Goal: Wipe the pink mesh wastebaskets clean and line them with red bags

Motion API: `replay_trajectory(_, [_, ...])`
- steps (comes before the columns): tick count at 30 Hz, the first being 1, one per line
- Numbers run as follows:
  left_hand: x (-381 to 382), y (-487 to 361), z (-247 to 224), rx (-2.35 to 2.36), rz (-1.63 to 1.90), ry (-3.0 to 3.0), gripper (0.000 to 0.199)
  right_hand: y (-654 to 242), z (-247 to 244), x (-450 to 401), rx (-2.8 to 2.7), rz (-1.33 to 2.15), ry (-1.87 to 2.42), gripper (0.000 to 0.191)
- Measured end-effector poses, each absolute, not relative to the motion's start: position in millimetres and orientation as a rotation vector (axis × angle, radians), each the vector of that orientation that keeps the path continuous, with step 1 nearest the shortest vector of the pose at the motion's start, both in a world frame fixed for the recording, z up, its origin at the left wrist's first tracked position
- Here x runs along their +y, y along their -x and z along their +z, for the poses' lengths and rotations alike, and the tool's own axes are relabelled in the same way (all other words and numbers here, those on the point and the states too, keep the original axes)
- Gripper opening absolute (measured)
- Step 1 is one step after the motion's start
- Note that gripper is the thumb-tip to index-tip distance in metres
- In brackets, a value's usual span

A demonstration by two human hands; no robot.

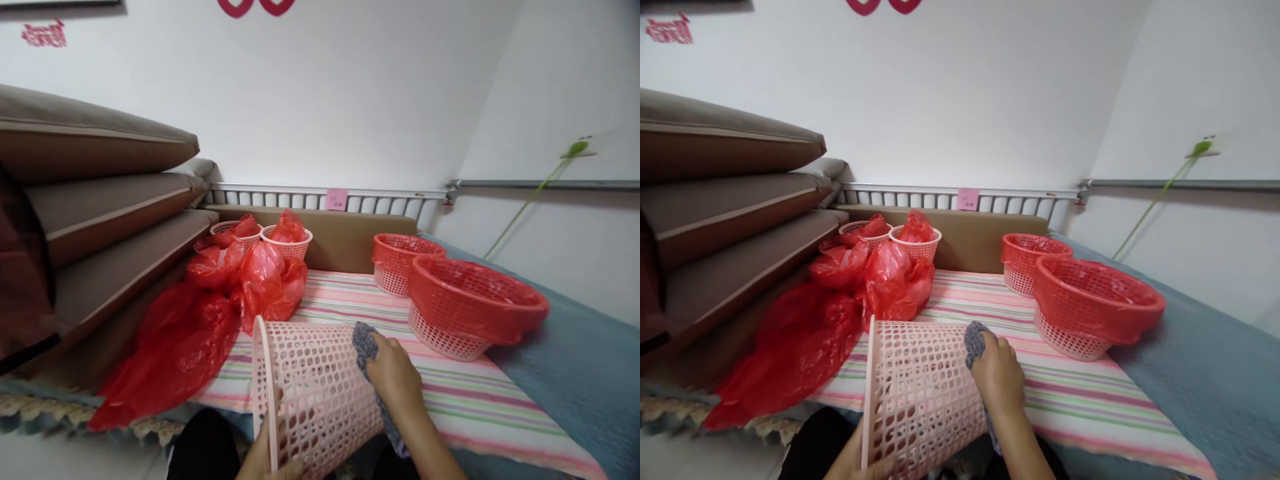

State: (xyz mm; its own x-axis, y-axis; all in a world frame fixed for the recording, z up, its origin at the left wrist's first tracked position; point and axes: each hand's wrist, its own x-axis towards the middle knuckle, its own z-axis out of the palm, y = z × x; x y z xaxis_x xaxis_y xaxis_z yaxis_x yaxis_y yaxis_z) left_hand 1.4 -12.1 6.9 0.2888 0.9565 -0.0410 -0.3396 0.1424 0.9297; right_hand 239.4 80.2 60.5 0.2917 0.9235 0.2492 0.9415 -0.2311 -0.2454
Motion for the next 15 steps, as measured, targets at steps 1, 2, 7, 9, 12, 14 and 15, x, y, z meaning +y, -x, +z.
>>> replay_trajectory(1, [-7,-3,7,0.75,1.103,-0.976,0.084,-240,59,78,-1.692,-0.07,2.212,0.05])
replay_trajectory(2, [-1,-5,7,0.718,1.11,-0.955,0.094,-241,58,77,-1.697,-0.064,2.206,0.05])
replay_trajectory(7, [10,-8,-2,0.625,1.105,-0.969,0.102,-226,60,74,-1.734,0.015,2.176,0.049])
replay_trajectory(9, [8,-6,-9,0.608,1.127,-0.995,0.098,-199,65,70,-1.823,0.007,2.063,0.05])
replay_trajectory(12, [2,-3,-18,0.588,1.137,-0.95,0.092,-146,78,60,-1.952,0.034,1.816,0.049])
replay_trajectory(14, [-3,-3,-20,0.585,1.131,-0.862,0.083,-113,90,51,-2.012,0.09,1.657,0.043])
replay_trajectory(15, [-5,-3,-20,0.596,1.123,-0.807,0.076,-100,96,47,-2.04,0.111,1.581,0.041])
